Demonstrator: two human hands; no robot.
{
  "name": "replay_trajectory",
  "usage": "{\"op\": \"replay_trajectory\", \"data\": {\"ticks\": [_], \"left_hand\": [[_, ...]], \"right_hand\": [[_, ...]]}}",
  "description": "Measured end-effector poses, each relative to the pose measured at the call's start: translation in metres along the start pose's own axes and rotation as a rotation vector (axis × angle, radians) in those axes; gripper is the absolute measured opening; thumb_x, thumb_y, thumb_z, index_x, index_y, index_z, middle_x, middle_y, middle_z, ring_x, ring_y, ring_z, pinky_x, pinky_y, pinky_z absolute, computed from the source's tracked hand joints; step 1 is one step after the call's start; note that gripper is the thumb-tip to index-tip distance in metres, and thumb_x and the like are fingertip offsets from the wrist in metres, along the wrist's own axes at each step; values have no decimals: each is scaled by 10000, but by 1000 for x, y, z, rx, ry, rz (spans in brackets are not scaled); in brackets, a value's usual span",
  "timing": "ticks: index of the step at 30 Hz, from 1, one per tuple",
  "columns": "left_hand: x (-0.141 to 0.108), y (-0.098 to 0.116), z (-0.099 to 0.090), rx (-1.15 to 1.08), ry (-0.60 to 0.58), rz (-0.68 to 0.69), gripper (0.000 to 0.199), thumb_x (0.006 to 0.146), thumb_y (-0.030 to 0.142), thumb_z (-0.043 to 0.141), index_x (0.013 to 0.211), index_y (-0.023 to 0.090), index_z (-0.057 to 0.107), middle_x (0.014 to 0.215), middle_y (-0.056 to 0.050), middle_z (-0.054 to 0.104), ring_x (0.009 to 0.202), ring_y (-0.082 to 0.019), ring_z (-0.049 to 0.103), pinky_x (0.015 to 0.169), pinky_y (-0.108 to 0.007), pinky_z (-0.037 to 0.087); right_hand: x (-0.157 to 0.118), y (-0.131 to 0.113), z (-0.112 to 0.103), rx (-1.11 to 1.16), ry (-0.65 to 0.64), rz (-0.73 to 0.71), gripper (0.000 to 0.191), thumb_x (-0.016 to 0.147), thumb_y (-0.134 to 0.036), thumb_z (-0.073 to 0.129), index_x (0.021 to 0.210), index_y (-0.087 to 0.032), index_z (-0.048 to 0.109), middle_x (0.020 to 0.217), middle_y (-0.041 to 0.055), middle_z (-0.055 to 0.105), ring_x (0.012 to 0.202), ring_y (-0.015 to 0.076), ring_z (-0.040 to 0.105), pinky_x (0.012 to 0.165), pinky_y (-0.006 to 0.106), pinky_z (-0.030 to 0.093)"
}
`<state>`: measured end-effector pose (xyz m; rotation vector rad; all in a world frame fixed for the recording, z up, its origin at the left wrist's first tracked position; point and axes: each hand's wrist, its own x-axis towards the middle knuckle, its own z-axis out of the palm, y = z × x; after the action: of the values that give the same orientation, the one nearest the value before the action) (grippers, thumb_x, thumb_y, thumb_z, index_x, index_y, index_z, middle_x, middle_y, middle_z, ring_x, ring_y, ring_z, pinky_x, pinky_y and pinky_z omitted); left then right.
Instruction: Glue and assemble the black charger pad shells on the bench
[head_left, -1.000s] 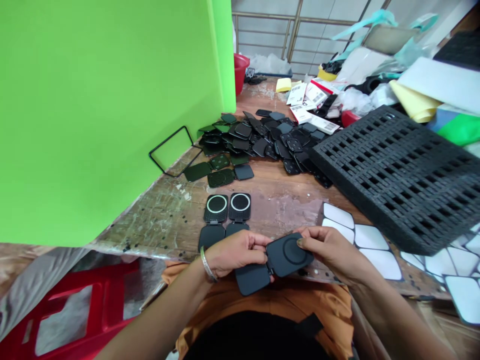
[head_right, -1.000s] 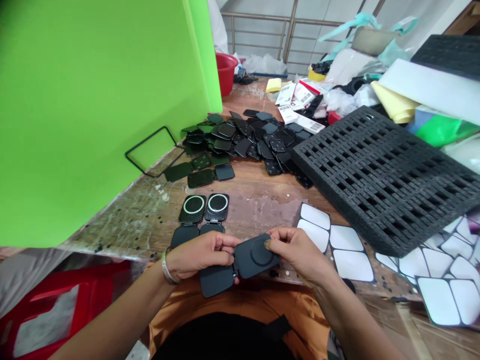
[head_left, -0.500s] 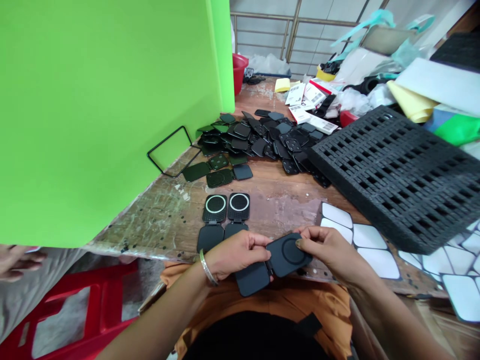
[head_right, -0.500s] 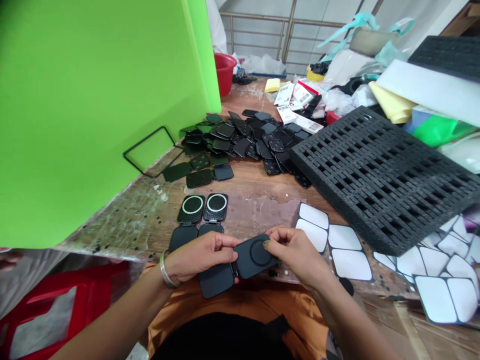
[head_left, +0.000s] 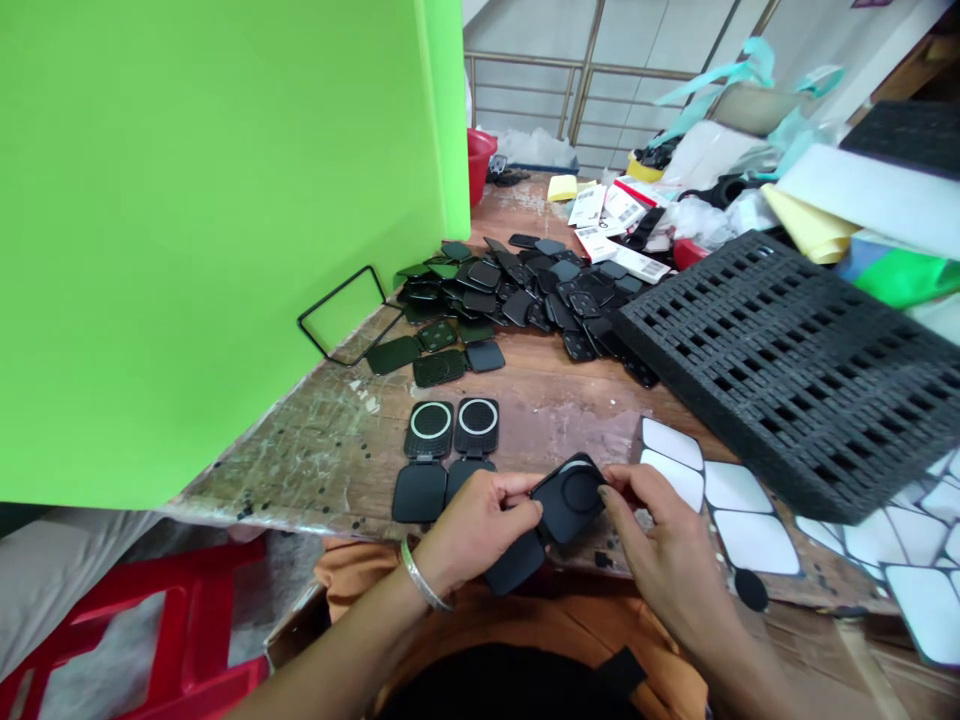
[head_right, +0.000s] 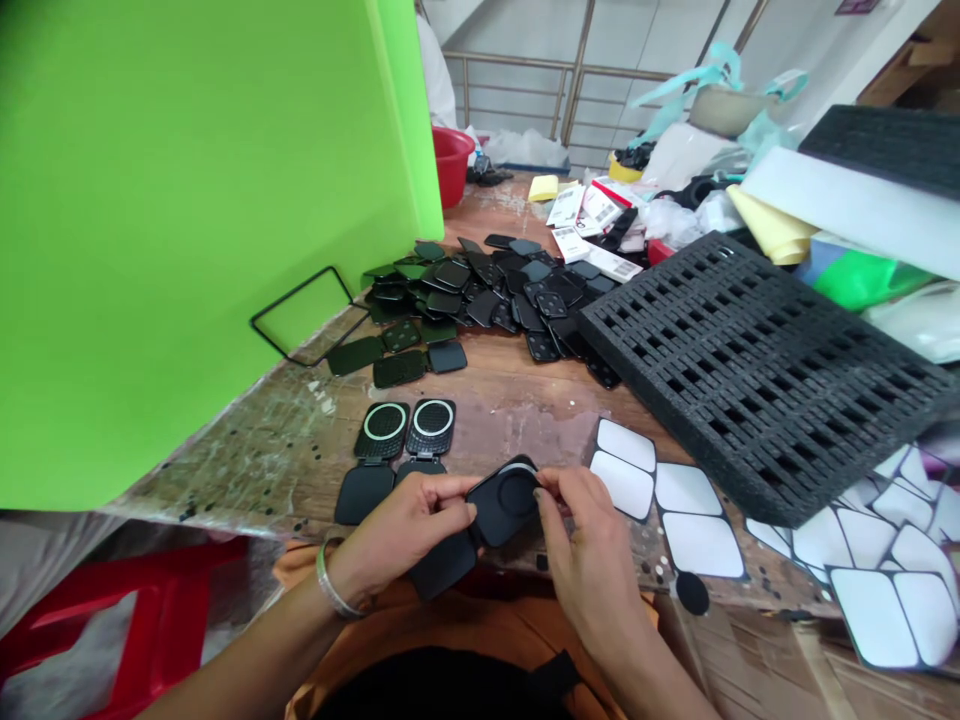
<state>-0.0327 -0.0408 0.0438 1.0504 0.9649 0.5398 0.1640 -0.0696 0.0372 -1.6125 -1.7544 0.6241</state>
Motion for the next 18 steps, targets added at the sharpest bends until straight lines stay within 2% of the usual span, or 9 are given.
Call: {"op": "replay_trajectory", "data": {"ticks": [3,5,8,10,13,18], "left_hand": [[0,0,1,-25,23,-15,394,811,241,559,1183,164,666,700,-12,674,554,-106,550,536,-192,421],[1,-1,0,-33,29,-29,410,807,257,570,1198,169,656,720,-22,682,569,-115,555,546,-202,422],[1,-3,-1,-52,23,-49,419,800,289,593,1193,159,657,736,-33,687,576,-121,552,556,-212,427],[1,-4,-1,-69,21,-54,423,800,300,597,1192,152,655,731,-34,683,580,-124,552,558,-213,429],[2,-4,0,-76,22,-54,435,805,304,599,1208,145,642,702,-31,668,580,-127,553,556,-212,429],[3,-5,2,-45,19,-45,444,815,335,606,1214,144,637,683,-26,656,559,-121,541,526,-197,415]], "right_hand": [[0,2,4,5,90,-61,149,921,-214,466,961,-214,609,918,56,610,900,190,571,836,323,431],[1,2,5,21,126,-52,172,919,-226,468,1006,-216,615,924,57,616,886,188,582,838,327,440],[4,3,7,98,131,99,353,885,-276,520,1232,-217,496,871,39,617,785,182,594,772,331,469],[7,5,7,197,130,210,494,842,-305,572,1285,-206,378,817,20,616,724,177,595,707,322,482],[13,7,7,301,133,287,463,791,-320,617,1158,-216,355,770,3,615,674,167,589,642,299,480],[17,3,5,309,125,349,409,741,-307,638,1033,-223,365,750,6,617,648,167,592,616,298,475]]}}
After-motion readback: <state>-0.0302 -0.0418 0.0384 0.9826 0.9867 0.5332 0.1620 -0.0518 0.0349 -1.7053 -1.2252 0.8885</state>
